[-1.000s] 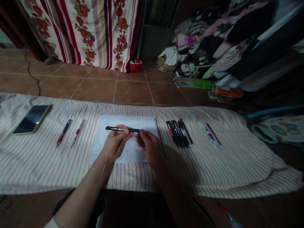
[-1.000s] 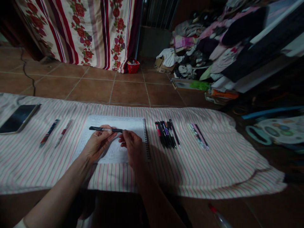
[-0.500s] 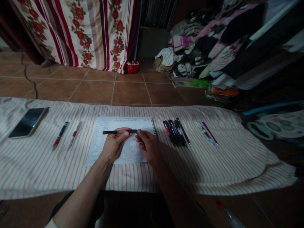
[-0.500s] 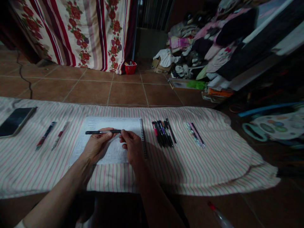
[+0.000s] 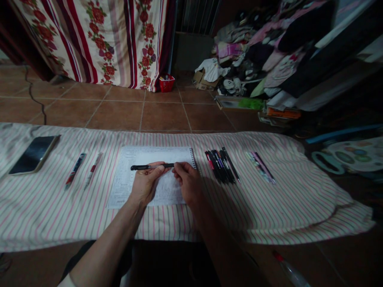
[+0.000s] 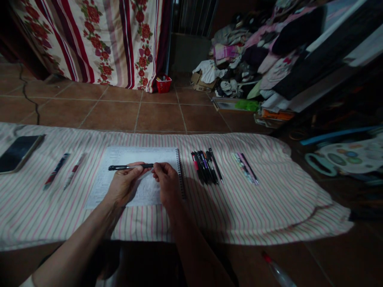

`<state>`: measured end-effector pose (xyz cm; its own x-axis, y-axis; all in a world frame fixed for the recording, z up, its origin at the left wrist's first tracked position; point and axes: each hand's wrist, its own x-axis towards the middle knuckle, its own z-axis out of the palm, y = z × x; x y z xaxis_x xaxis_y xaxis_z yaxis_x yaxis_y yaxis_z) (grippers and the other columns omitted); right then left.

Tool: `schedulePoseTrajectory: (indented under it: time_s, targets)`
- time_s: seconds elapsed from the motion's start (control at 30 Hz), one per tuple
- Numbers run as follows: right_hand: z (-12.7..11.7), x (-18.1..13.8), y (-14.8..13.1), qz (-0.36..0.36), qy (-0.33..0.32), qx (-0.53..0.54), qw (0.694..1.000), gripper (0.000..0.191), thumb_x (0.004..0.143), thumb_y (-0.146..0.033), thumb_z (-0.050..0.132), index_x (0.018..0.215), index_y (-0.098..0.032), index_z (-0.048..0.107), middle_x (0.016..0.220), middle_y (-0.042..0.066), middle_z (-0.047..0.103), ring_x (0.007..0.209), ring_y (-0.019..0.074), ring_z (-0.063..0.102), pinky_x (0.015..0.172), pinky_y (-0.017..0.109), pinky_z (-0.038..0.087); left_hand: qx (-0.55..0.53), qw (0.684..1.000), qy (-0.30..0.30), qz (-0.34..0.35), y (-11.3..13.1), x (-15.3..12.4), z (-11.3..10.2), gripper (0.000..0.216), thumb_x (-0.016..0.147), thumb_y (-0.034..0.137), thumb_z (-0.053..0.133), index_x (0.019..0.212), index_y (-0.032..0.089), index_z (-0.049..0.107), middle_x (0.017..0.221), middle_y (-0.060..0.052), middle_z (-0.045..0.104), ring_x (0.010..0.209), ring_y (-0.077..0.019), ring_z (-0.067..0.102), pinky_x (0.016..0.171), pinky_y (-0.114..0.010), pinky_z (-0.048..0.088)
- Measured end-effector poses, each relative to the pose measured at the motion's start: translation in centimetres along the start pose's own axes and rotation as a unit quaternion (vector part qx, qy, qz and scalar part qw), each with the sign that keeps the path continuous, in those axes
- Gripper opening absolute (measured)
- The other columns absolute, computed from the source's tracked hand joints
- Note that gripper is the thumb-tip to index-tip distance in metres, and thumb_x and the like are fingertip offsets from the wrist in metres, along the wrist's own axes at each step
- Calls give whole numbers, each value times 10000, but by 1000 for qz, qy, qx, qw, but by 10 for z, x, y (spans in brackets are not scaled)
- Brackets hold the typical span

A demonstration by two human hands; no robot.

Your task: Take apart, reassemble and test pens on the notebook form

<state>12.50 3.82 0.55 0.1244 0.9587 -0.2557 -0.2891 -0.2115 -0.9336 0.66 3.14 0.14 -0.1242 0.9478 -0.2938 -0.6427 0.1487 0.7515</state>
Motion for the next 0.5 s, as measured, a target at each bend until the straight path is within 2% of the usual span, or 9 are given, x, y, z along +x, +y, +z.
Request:
schedulePoseTrajectory:
  time_s: [0.2, 0.33, 0.4, 0.5]
  targets:
    - [-1, 1, 2, -13, -33, 14, 999, 252, 656, -389, 726, 782, -183, 656, 643, -34, 610, 599, 79, 500, 591, 224, 392, -22, 1000, -1, 7, -2, 3, -2, 326, 462, 202, 879, 736, 110, 727, 702, -60, 731, 705, -160, 695, 837, -291, 531]
    - [0, -3, -2, 38, -56, 68, 995, 375, 656, -423, 743, 961, -221, 658, 762, -18, 665, 675, 88, 562, 629, 220, 435, -30, 999, 1, 13, 1, 3, -3, 332, 457, 186, 882, 744, 112, 732, 728, -64, 739, 710, -145, 695, 815, -253, 534]
    - [0, -4, -4, 62, -55, 96, 992, 385, 648, -455, 750, 932, -216, 648, 771, -9, 676, 681, 91, 577, 623, 216, 445, -33, 999, 4, 16, 3, 3, -3, 334, 449, 184, 885, 737, 114, 732, 713, -55, 738, 697, -137, 693, 802, -241, 536]
    - [0, -4, -6, 67, -45, 72, 994, 373, 620, -498, 762, 762, -179, 629, 722, -5, 662, 644, 83, 564, 590, 209, 438, -23, 1000, -3, 11, 3, 2, -3, 329, 451, 186, 885, 732, 111, 731, 701, -60, 737, 696, -141, 695, 784, -235, 539]
